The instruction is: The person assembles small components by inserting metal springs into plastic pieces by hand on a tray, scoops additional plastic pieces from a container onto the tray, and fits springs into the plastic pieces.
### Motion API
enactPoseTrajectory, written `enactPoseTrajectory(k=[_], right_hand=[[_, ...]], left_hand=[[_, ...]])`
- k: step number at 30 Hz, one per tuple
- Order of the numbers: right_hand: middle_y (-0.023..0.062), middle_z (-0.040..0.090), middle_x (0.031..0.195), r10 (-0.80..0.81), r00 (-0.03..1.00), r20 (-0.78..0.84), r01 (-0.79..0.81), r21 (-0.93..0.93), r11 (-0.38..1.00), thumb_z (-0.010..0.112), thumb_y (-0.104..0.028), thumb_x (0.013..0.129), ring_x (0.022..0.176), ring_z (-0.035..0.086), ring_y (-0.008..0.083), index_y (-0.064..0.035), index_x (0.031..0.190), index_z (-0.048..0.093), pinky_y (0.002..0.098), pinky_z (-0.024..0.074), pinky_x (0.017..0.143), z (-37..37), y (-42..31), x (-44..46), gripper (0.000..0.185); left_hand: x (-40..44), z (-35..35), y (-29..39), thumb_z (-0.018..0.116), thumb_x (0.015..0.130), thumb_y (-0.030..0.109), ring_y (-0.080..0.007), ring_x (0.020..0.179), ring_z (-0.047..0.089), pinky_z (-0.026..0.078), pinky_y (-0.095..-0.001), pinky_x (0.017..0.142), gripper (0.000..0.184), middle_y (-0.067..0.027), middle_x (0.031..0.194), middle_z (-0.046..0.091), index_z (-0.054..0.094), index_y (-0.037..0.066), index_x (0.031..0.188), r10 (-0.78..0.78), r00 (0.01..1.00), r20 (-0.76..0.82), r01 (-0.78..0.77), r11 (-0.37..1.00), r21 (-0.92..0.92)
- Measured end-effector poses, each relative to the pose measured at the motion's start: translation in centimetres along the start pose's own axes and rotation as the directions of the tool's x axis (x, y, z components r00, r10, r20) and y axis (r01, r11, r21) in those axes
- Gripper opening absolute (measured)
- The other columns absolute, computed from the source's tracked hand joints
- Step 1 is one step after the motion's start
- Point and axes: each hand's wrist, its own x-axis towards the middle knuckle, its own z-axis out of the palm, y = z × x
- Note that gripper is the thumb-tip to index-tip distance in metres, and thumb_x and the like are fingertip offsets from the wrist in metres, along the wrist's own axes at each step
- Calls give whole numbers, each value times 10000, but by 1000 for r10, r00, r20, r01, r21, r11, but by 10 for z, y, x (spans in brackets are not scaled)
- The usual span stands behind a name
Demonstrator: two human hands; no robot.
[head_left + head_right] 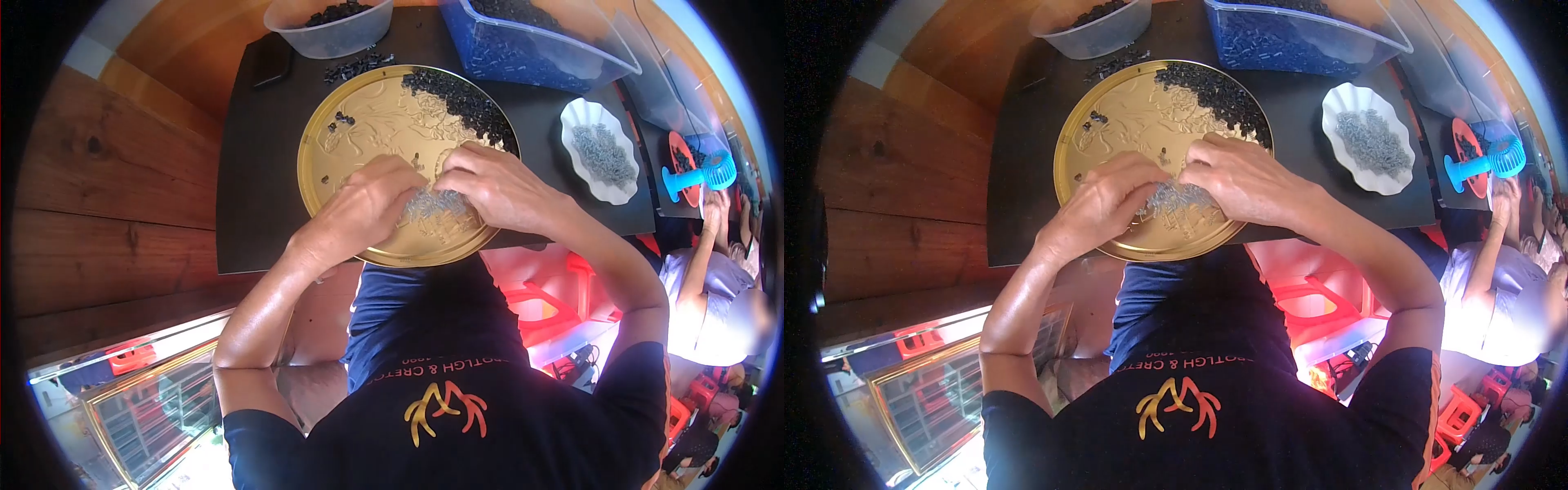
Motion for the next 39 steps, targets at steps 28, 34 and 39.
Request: enactPoseTrajectory(k=[28,34,39], right_hand=[[118,617,1186,198,814,-547,-195,65,979,477,15,955,1068,610,226,-21,1154,631,317,482,894,-126,42,-7,255],[198,440,1420,815,573,-88,-407,833,376,470,-344,1023,1252,510,321,-15,1430,409,435,463,1007,-195,138,4,527],[233,277,1521,865,414,285,-641,766,55,453,-535,983,1368,345,411,-44,1495,299,591,379,1041,-193,208,30,726]], left_hand=[[65,-59,-4,609,916,2,-173,988,633,486,-288,858,142,-68,1026,672,677,16,1040,-44,996,-81,30,987,-159],[169,-78,-24,576,967,121,-144,1008,600,485,-289,874,277,-68,1112,649,619,-5,1210,-241,961,-139,159,885,-437],[238,-47,-60,589,935,139,-210,1006,629,503,-332,862,306,-164,1127,638,628,0,1205,-168,900,-402,29,944,-330]])
